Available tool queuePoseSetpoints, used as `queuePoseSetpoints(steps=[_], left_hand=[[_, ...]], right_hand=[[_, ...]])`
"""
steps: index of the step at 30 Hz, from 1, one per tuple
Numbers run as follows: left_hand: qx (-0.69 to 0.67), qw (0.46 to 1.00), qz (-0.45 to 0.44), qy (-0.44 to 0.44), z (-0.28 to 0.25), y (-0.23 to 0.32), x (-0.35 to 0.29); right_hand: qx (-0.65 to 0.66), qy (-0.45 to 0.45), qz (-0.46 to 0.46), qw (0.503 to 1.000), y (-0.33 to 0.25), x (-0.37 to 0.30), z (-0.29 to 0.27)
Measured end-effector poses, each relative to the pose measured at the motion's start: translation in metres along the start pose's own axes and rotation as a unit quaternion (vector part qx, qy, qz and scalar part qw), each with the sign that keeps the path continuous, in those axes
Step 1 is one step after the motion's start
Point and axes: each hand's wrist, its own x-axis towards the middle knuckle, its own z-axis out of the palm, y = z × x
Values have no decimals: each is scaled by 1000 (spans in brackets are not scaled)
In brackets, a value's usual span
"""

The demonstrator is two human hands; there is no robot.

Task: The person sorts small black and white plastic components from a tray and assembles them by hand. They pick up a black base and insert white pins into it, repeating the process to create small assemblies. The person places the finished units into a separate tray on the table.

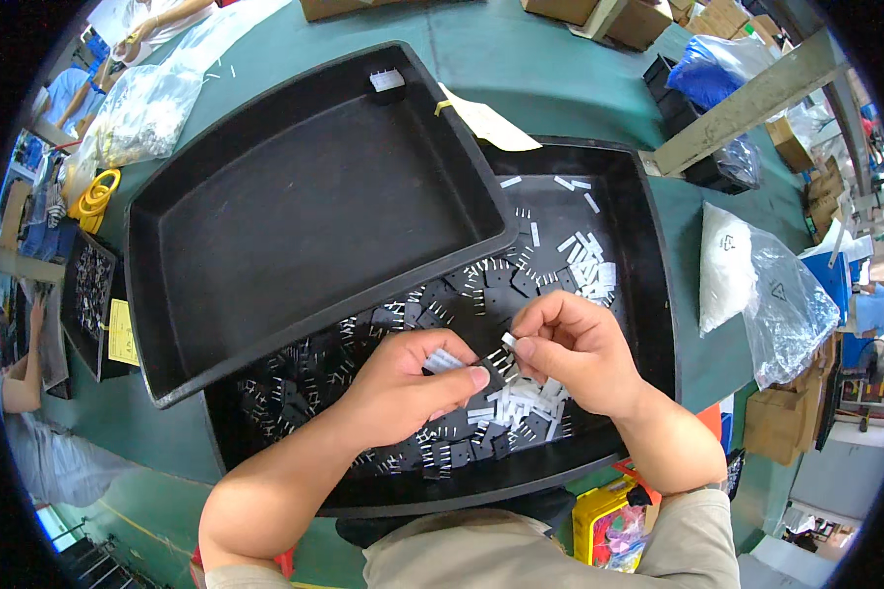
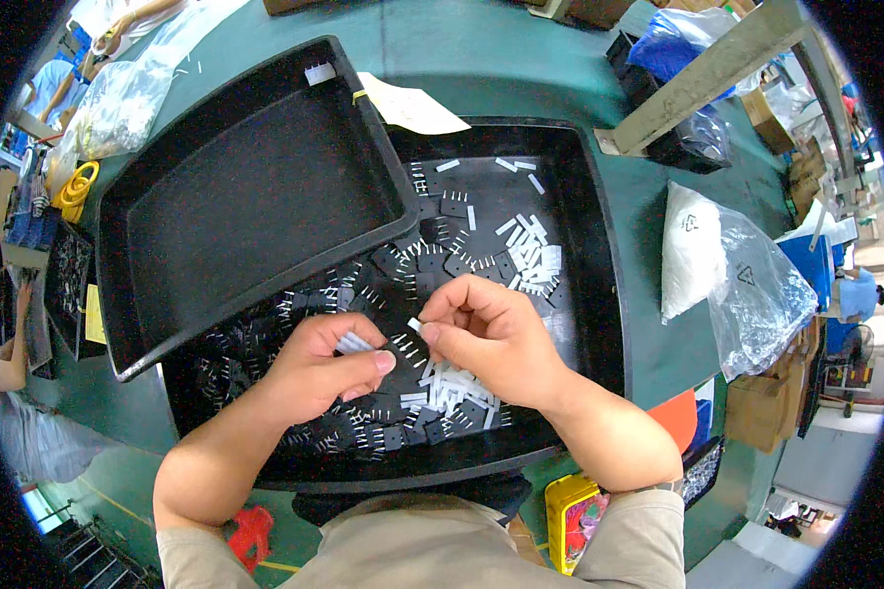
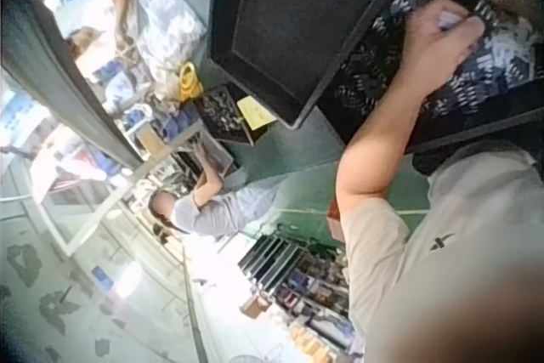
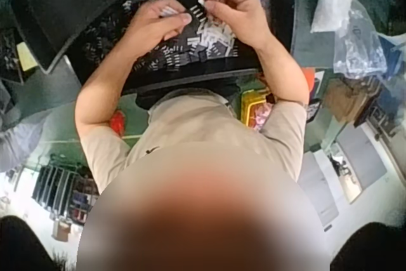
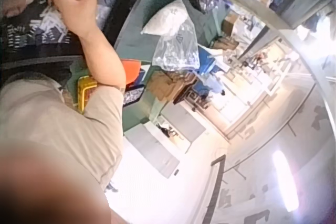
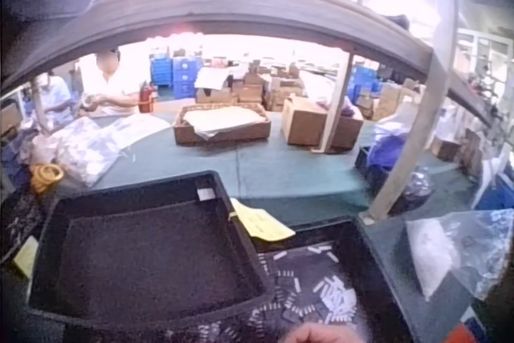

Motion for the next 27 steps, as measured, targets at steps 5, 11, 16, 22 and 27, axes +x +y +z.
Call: queuePoseSetpoints(steps=[5,11,16,22,27], left_hand=[[11,1000,-3,-9,-1,-1,0],[18,1000,-4,9,3,3,0],[20,1000,-5,19,4,4,0],[23,1000,-17,13,1,1,0],[24,1000,-11,16,0,-4,1]], right_hand=[[10,-21,17,1000,3,1,0],[5,-27,22,999,3,0,0],[44,-26,16,999,5,1,0],[23,-22,31,999,2,0,1],[0,-37,42,998,0,-1,1]])
